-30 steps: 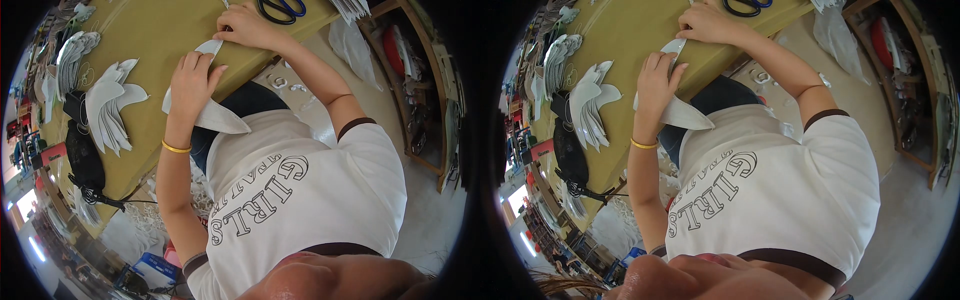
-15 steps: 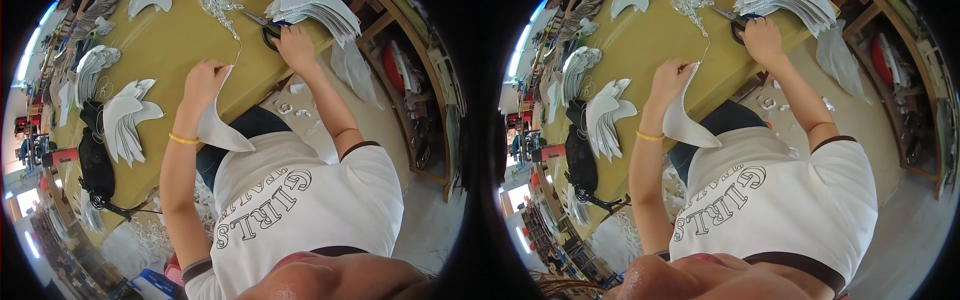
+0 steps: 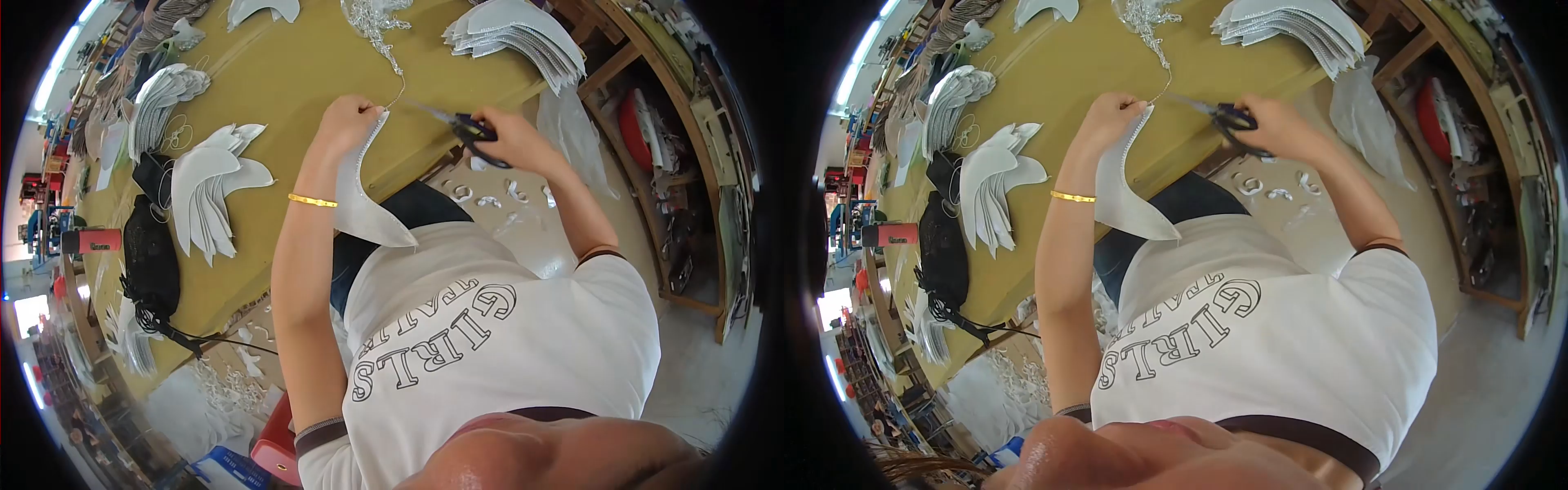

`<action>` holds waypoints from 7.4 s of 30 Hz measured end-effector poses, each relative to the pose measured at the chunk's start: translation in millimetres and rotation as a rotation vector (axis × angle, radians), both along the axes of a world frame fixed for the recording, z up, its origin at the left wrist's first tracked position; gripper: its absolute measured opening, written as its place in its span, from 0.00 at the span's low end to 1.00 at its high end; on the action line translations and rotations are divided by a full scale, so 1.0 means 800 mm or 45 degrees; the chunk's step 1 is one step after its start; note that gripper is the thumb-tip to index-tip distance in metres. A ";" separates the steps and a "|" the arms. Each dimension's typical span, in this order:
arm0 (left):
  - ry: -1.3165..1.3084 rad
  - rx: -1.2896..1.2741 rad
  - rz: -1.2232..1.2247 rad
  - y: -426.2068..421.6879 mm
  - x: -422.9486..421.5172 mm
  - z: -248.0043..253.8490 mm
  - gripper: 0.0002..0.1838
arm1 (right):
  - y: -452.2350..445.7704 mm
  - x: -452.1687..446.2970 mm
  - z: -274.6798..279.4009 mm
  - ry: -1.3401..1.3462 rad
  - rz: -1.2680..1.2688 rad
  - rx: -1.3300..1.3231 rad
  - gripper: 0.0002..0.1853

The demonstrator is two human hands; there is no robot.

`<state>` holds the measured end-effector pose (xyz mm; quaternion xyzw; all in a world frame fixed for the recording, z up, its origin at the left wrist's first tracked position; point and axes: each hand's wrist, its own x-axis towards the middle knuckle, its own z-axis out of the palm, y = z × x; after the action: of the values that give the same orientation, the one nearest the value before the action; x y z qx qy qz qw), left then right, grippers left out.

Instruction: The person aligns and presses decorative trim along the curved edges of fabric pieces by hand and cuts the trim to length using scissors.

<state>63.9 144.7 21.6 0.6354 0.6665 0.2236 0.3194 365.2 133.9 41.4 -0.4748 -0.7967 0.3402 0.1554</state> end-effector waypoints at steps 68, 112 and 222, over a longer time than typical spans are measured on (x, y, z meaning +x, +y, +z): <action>0.086 -0.164 0.339 -0.244 -0.056 0.007 0.28 | 0.068 -0.047 -0.042 -0.346 -0.351 1.178 0.18; -0.795 0.525 1.025 -0.221 -0.071 0.062 0.31 | 0.101 -0.212 -0.073 -0.145 0.288 1.143 0.09; -0.287 1.004 0.582 -0.229 -0.016 0.057 0.10 | -0.027 -0.213 0.071 0.744 0.861 -0.386 0.30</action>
<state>51.5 -38.9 67.2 0.5168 0.6148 0.5921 0.0665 194.8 112.3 97.9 -0.0904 -0.7708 0.6036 0.1823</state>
